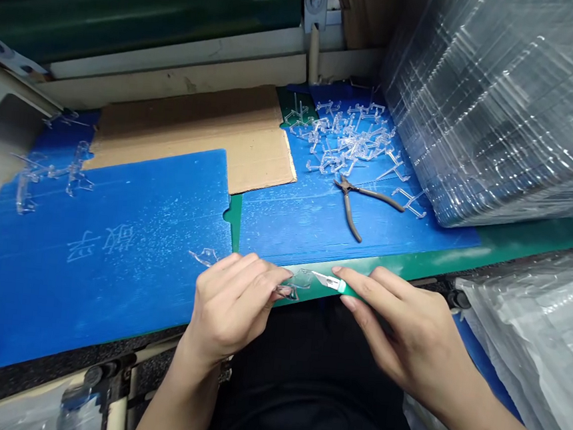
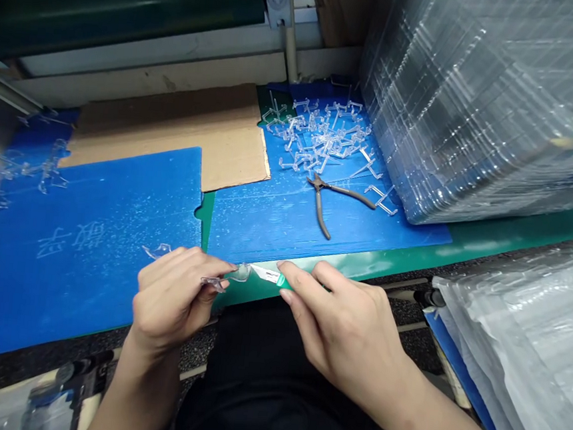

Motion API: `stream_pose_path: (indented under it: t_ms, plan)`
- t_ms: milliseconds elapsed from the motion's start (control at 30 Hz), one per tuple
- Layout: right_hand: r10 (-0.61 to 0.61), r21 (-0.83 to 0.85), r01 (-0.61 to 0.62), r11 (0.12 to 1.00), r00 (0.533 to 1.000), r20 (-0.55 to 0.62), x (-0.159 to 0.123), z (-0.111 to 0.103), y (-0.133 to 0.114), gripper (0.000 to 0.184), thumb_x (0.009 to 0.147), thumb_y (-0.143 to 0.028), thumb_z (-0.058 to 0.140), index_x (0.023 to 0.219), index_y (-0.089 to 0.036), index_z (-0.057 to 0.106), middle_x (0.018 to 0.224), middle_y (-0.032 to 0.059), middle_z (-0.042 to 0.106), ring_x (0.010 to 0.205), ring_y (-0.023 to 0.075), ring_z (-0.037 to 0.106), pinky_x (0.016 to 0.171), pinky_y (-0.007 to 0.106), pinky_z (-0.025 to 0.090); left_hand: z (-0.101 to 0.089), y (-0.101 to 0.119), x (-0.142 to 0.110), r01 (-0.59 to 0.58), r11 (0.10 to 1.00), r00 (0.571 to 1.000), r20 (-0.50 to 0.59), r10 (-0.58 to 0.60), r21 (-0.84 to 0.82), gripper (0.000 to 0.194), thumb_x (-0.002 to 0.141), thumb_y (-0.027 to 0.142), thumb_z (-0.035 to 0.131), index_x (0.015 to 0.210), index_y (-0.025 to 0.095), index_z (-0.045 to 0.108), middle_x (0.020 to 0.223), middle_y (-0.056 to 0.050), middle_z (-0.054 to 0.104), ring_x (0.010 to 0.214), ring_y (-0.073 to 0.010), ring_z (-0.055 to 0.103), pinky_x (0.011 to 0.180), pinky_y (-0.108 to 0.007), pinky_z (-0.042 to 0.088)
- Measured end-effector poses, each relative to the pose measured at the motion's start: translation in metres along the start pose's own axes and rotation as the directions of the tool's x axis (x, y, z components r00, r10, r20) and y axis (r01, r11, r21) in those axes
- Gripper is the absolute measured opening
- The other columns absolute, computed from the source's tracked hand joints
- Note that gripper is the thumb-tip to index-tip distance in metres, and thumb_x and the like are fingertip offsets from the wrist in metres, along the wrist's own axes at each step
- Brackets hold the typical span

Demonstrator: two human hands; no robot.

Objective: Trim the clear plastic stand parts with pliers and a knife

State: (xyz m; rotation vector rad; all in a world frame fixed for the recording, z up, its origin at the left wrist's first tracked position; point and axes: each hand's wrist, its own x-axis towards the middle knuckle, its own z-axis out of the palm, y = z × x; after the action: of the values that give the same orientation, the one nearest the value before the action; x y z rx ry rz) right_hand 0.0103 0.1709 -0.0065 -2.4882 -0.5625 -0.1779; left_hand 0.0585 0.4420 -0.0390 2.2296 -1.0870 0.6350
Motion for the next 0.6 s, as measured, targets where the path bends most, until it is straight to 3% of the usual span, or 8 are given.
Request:
stream_pose_path:
  t_ms: [133, 233, 333, 433, 500, 600]
  plan:
    - [0.094, 0.025, -0.092, 0.995, 0.994, -0.062, 0.009, 0.006, 0.015, 0.031, 0.113, -0.027, 0.057, 0.14, -0.018, 0.072, 0.102, 0.0074, 0.076, 0.081, 0.0205, 0.073, 0.075, 0.033, 0.053, 0.0, 0.009, 0.002, 0.028, 0.995, 1.0, 0.012, -0.027, -0.093, 0.007, 0.104, 0.016, 0.063, 0.109, 0.016, 0.069, 0.085, -0.008, 0.073, 0.07, -0.0174, 0.058, 0.068, -0.034, 0.035]
    - [0.128, 0.132, -0.117, 0.984, 0.988, -0.083, 0.014, 0.01, 0.021, 0.03, 0.113, -0.025, 0.058, 0.138, -0.018, 0.073, 0.117, 0.0096, 0.079, 0.099, 0.0244, 0.075, 0.089, 0.037, 0.057, 0.004, 0.017, 0.0, 0.14, 0.936, 0.99, 0.023, -0.14, -0.322, 0.011, 0.108, 0.017, 0.058, 0.113, 0.016, 0.067, 0.086, -0.007, 0.071, 0.073, -0.0164, 0.058, 0.071, -0.033, 0.04]
    - [0.085, 0.231, -0.063, 0.971, 0.993, -0.086, 0.013, 0.011, 0.017, 0.034, 0.113, -0.02, 0.055, 0.145, -0.018, 0.068, 0.128, 0.0109, 0.077, 0.112, 0.0244, 0.074, 0.099, 0.039, 0.057, 0.012, 0.025, -0.005, 0.303, 0.692, 0.941, 0.088, -0.328, -0.656, 0.02, 0.114, 0.028, 0.05, 0.112, 0.019, 0.068, 0.086, -0.005, 0.067, 0.074, -0.0162, 0.058, 0.07, -0.032, 0.043]
    - [0.002, 0.323, 0.025, 0.946, 0.997, -0.082, 0.008, 0.013, 0.007, 0.044, 0.113, -0.016, 0.052, 0.156, -0.02, 0.06, 0.118, 0.0104, 0.076, 0.099, 0.0212, 0.073, 0.089, 0.036, 0.06, 0.023, 0.031, -0.01, 0.373, 0.465, 0.888, 0.163, -0.431, -0.803, 0.032, 0.116, 0.04, 0.044, 0.108, 0.021, 0.068, 0.085, -0.005, 0.065, 0.072, -0.0162, 0.054, 0.068, -0.032, 0.042]
    - [-0.032, 0.371, 0.073, 0.926, 0.993, -0.116, 0.006, 0.015, 0.002, 0.048, 0.112, -0.014, 0.052, 0.159, -0.022, 0.057, 0.108, 0.008, 0.075, 0.089, 0.0194, 0.071, 0.081, 0.034, 0.06, 0.028, 0.032, -0.012, 0.365, 0.439, 0.882, 0.153, -0.446, -0.821, 0.033, 0.116, 0.04, 0.042, 0.107, 0.022, 0.068, 0.085, -0.004, 0.064, 0.072, -0.016, 0.053, 0.069, -0.032, 0.043]
    - [0.047, 0.453, 0.035, 0.891, 0.984, -0.169, 0.005, 0.017, -0.002, 0.041, 0.111, -0.016, 0.058, 0.15, -0.025, 0.064, 0.12, 0.0087, 0.077, 0.105, 0.0219, 0.073, 0.095, 0.037, 0.06, 0.031, 0.032, -0.012, 0.338, 0.522, 0.895, 0.096, -0.435, -0.783, 0.031, 0.116, 0.038, 0.043, 0.108, 0.022, 0.068, 0.084, -0.004, 0.065, 0.071, -0.016, 0.053, 0.069, -0.033, 0.041]
